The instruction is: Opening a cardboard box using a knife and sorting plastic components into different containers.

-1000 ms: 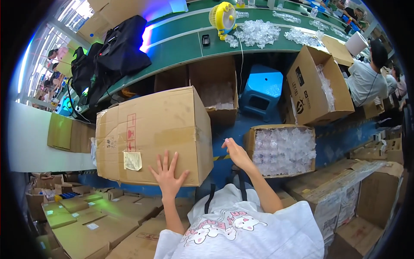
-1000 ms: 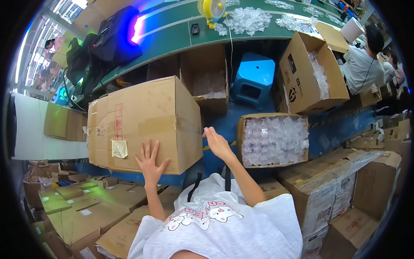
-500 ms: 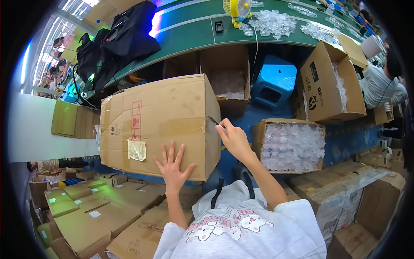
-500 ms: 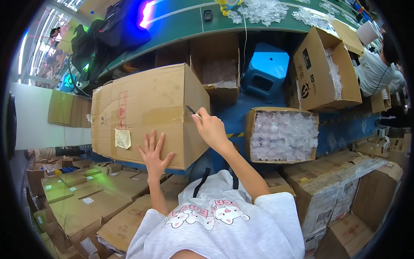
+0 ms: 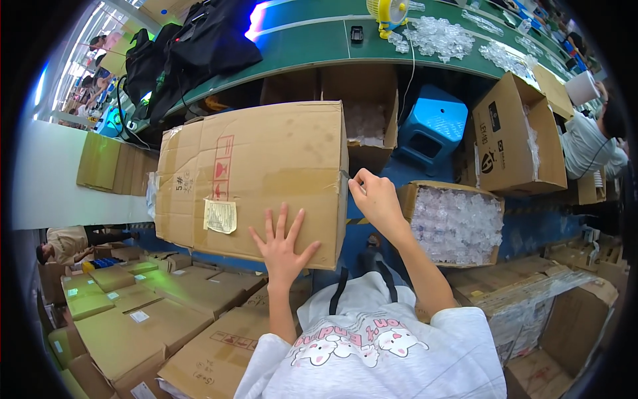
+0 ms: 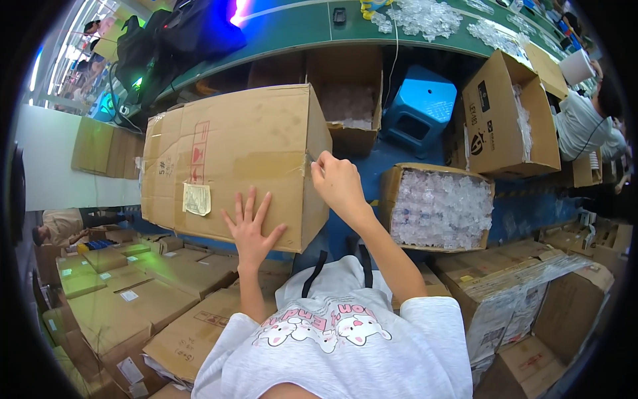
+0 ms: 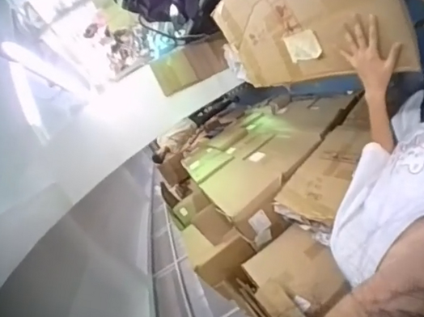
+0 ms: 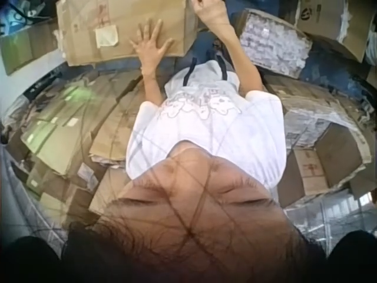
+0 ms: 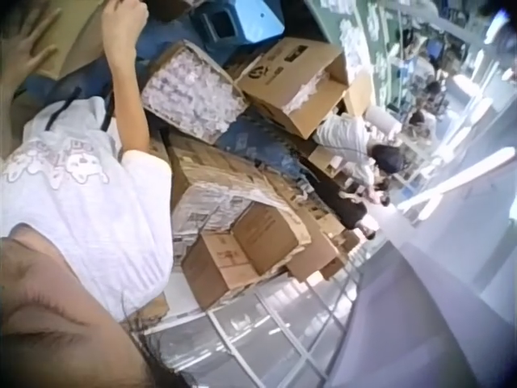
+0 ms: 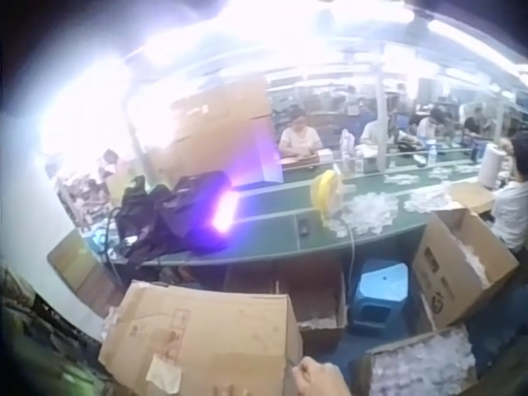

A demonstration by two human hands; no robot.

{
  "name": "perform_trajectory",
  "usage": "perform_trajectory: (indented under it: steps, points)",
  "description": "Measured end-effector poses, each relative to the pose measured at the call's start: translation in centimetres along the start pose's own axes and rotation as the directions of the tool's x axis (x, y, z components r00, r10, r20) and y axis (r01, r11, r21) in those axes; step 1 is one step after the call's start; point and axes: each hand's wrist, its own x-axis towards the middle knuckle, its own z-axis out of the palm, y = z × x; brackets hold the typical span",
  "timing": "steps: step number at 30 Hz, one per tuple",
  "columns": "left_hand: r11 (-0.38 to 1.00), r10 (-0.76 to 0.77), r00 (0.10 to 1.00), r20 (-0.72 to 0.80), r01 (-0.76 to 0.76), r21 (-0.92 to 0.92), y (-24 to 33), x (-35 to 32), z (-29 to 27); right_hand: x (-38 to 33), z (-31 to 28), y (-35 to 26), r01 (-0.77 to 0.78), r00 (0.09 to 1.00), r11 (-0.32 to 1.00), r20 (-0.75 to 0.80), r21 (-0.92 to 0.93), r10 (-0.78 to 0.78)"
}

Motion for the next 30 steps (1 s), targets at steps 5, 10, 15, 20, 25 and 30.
perform_trajectory:
  steps: [5, 10, 15, 20, 25, 30]
  points:
    - [1.0, -0.001, 1.0, -0.017, 0.001, -0.002, 0.2, -0.1, -0.1, 0.3, 0.0, -0.9, 0.038, 0.999, 0.992, -0.002, -0.12, -0.038]
    - [1.0, -0.016, 0.999, -0.048, 0.017, 0.005, 0.0, -0.2, 0.1, -0.5, 0.3, -1.9, 0.027, 0.999, 0.977, 0.048, -0.213, -0.017]
    - [1.0, -0.014, 0.998, -0.059, 0.014, -0.004, -0.1, -0.1, 0.1, -2.3, 0.3, -2.2, 0.016, 0.996, 0.989, 0.085, -0.148, -0.004]
    - [1.0, -0.018, 0.997, -0.074, 0.018, 0.0, -0.1, -0.2, 0.1, -3.9, 0.5, -2.4, -0.021, 0.993, 0.992, 0.11, -0.121, 0.034]
    - [1.0, -0.015, 0.998, -0.057, 0.015, 0.0, -0.2, -0.2, -0.1, -4.4, -0.3, -1.9, -0.036, 0.991, 0.999, 0.127, -0.023, 0.039]
    - [1.0, -0.009, 1.0, -0.026, 0.008, -0.011, 0.0, -0.4, -0.1, -2.2, -2.0, 2.8, 0.356, 0.918, 0.927, -0.145, -0.118, -0.37]
